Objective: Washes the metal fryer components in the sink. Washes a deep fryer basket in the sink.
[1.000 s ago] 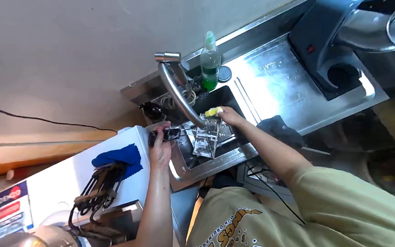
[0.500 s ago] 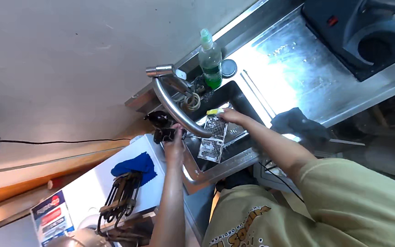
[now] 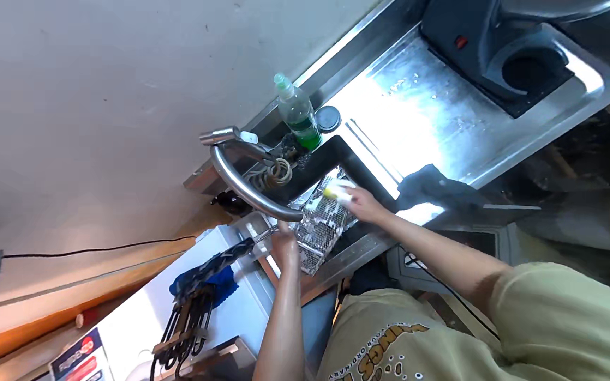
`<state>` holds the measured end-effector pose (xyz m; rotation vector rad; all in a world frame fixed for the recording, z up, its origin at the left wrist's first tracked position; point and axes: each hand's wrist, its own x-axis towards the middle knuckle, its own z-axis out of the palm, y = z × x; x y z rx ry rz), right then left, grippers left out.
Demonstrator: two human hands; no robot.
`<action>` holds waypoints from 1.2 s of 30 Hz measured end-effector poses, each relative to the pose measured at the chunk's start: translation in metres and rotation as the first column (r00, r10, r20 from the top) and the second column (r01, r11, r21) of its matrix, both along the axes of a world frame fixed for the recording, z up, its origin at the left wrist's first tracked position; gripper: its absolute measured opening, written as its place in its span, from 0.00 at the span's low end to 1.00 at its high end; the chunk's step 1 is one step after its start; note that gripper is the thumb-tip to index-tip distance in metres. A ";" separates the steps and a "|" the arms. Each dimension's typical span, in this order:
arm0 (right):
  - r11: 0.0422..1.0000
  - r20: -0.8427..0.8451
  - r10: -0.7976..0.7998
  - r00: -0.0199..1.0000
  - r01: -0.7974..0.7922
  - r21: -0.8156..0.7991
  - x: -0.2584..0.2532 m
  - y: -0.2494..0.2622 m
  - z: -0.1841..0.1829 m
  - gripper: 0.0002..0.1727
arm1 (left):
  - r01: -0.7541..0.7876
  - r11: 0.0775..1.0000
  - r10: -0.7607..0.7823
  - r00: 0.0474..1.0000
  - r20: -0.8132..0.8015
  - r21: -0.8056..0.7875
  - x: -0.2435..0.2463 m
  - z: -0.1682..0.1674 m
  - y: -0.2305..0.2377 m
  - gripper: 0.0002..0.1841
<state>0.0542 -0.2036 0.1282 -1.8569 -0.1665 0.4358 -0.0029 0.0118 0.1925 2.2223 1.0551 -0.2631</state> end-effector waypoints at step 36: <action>0.976 0.023 -0.204 0.979 0.201 0.085 0.018 0.027 0.063 0.28 | -0.337 0.808 0.497 0.831 0.251 -0.482 -0.020 0.019 -0.017 0.37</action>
